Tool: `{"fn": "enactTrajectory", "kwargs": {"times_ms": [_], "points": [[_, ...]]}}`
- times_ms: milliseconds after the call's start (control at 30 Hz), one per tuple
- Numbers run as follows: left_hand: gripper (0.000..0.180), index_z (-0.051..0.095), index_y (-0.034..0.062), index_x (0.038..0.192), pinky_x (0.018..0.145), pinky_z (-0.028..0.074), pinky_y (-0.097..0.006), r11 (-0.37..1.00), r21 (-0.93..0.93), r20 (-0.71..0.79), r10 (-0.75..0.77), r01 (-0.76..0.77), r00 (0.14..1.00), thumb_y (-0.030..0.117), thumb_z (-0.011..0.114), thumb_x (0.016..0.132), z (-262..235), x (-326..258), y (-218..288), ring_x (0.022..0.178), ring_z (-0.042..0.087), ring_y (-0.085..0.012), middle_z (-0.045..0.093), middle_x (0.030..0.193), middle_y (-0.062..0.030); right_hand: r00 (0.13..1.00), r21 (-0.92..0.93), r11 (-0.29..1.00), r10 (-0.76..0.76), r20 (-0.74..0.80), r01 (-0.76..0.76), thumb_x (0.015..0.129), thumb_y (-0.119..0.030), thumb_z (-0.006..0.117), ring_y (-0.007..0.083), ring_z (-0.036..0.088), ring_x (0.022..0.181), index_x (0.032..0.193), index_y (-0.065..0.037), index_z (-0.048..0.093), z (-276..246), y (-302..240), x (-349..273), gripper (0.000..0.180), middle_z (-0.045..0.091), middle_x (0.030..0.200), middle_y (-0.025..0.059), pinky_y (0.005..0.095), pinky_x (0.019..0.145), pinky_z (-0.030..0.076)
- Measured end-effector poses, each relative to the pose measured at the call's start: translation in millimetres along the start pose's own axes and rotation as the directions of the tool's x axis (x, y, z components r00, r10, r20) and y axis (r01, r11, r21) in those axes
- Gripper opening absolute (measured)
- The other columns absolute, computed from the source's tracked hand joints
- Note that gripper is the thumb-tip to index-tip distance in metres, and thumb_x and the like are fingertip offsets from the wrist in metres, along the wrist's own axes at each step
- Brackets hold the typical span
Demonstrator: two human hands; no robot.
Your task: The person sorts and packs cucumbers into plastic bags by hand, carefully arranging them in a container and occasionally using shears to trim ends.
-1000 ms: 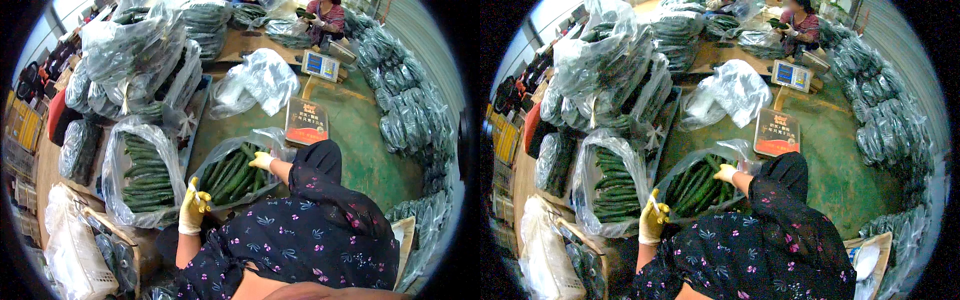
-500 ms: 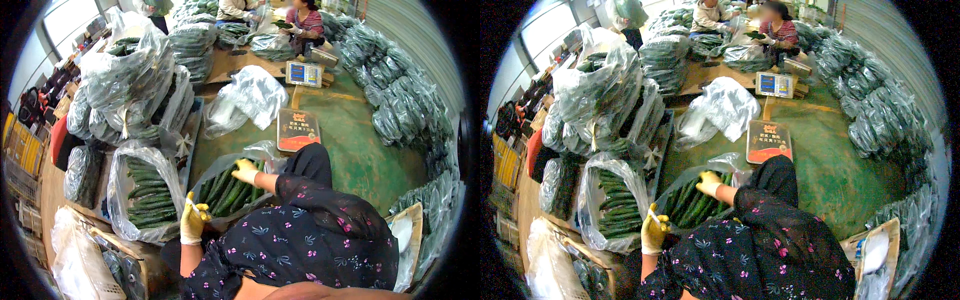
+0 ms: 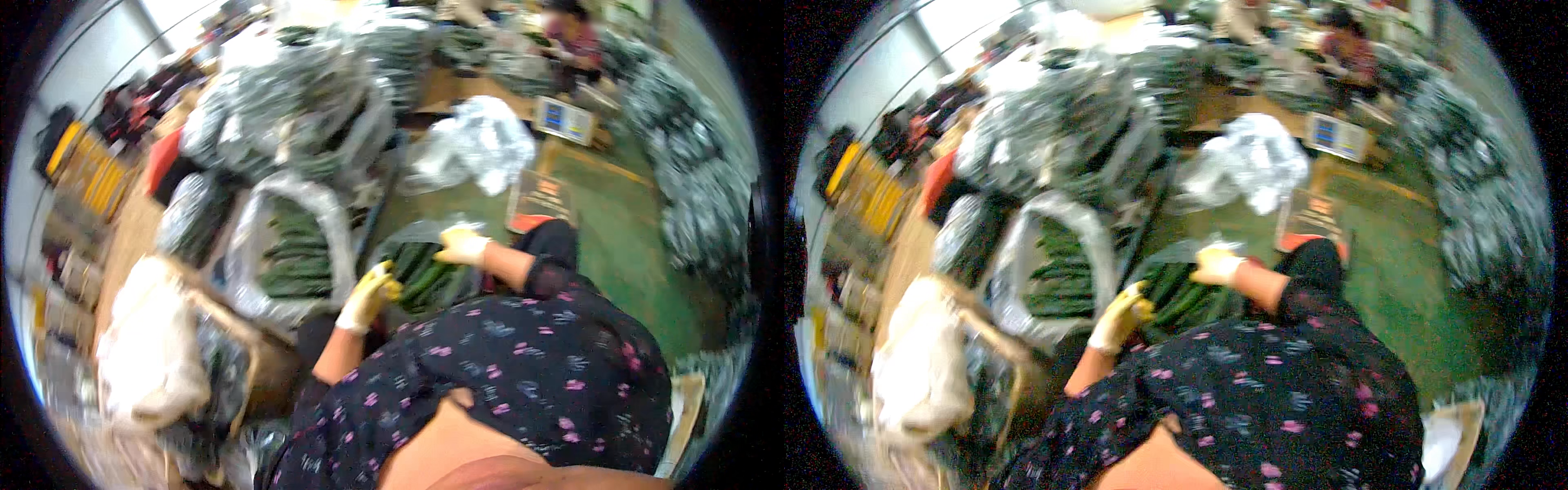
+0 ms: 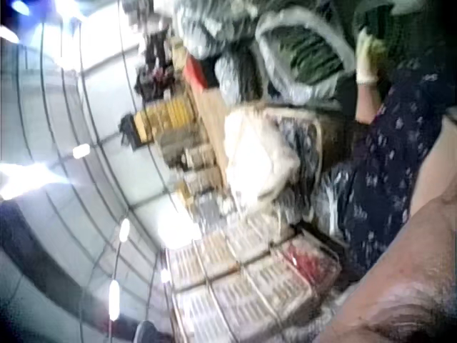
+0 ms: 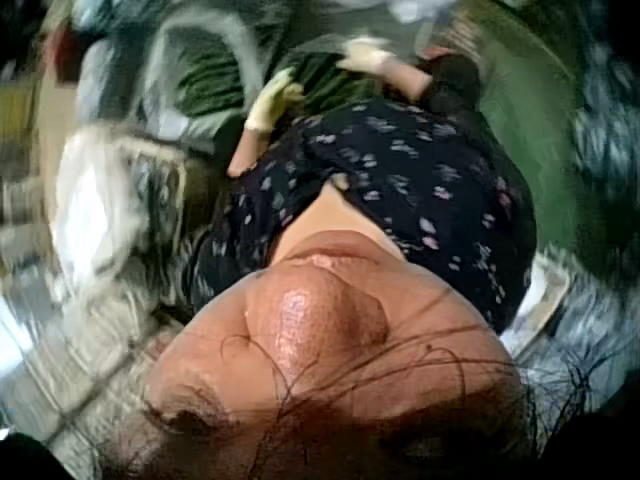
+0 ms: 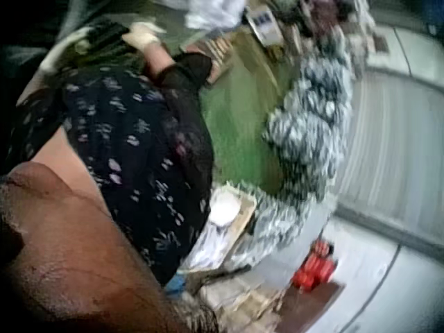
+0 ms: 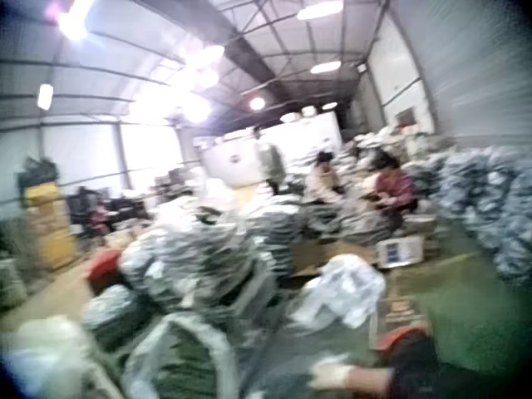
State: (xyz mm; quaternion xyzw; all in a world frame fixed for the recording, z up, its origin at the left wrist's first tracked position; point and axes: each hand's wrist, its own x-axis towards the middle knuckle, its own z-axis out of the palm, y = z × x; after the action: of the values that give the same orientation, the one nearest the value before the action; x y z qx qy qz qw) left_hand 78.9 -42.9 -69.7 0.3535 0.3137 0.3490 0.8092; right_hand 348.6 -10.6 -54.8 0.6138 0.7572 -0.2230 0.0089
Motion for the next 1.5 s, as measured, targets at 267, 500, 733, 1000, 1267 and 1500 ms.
{"fn": "enactTrajectory", "kwargs": {"times_ms": [267,500,733,1000,1267,1500], "points": [[0.061,0.025,0.0019,0.139,0.076,0.046,-0.031,0.947,0.313,0.028,-0.084,0.072,0.996,0.015,0.055,0.089,-5,-13,-19,0.08,0.06,-0.0195,0.061,0.085,-0.0104,0.842,-0.009,0.977,0.179,-0.509,-0.213,0.051,-0.04,0.079,0.0365,0.048,0.112,0.139,-0.013,0.024,-27,39,-44,0.107,0.039,0.133,0.018,0.0468,0.089,0.042],[0.033,0.053,0.0004,0.116,0.07,0.044,-0.023,0.806,0.579,0.025,-0.166,0.121,0.986,0.019,0.055,0.089,9,-16,-28,0.074,0.057,-0.0132,0.061,0.082,-0.0049,0.665,0.49,0.679,0.707,-0.24,-0.546,0.083,-0.024,0.057,0.0317,0.061,0.098,0.141,-0.011,0.025,39,141,-2,0.068,0.06,0.107,0.0216,0.0412,0.084,0.047],[0.022,0.061,0.0017,0.097,0.067,0.04,-0.021,0.902,0.405,-0.301,-0.024,0.15,0.953,0.021,0.05,0.093,30,-50,-16,0.072,0.051,-0.0083,0.062,0.083,-0.0019,0.996,0.856,0.515,0.087,0.009,-0.052,0.084,-0.014,0.052,0.0194,0.064,0.089,0.115,-0.002,0.056,32,60,0,0.033,0.064,0.102,0.0108,0.0304,0.079,0.049],[0.018,0.058,0.0047,0.077,0.049,0.038,-0.023,0.85,0.522,-0.295,0.107,0.067,0.95,0.018,0.051,0.087,55,-27,67,0.052,0.046,-0.0098,0.047,0.06,0.0007,0.952,0.919,0.389,0.255,-0.17,0.06,0.08,-0.021,0.06,0.0132,0.059,0.067,0.111,-0.003,0.059,-36,49,-75,0.035,0.063,0.089,0.0062,0.0275,0.058,0.05],[0.024,0.061,0.0029,0.078,0.043,0.027,-0.021,0.927,0.371,-0.255,0.151,-0.047,0.955,0.023,0.053,0.089,-1,139,127,0.043,0.029,-0.0044,0.034,0.053,0.0076,0.831,0.985,-0.142,0.557,0.001,0.094,0.078,-0.019,0.063,0.0167,0.044,0.042,0.08,-0.002,0.059,-75,161,73,0.017,0.053,0.06,0.0065,0.0336,0.039,0.039],[0.024,0.063,0.0056,0.086,0.044,0.033,-0.023,0.927,0.362,-0.218,-0.02,0.1,0.976,0.026,0.052,0.088,34,70,98,0.05,0.044,-0.0077,0.049,0.061,0.0026,0.904,0.977,0.195,0.428,-0.005,-0.087,0.082,-0.02,0.059,0.0144,0.056,0.054,0.112,-0.001,0.049,-68,138,-11,0.037,0.062,0.073,0.0092,0.0276,0.044,0.042]]}}
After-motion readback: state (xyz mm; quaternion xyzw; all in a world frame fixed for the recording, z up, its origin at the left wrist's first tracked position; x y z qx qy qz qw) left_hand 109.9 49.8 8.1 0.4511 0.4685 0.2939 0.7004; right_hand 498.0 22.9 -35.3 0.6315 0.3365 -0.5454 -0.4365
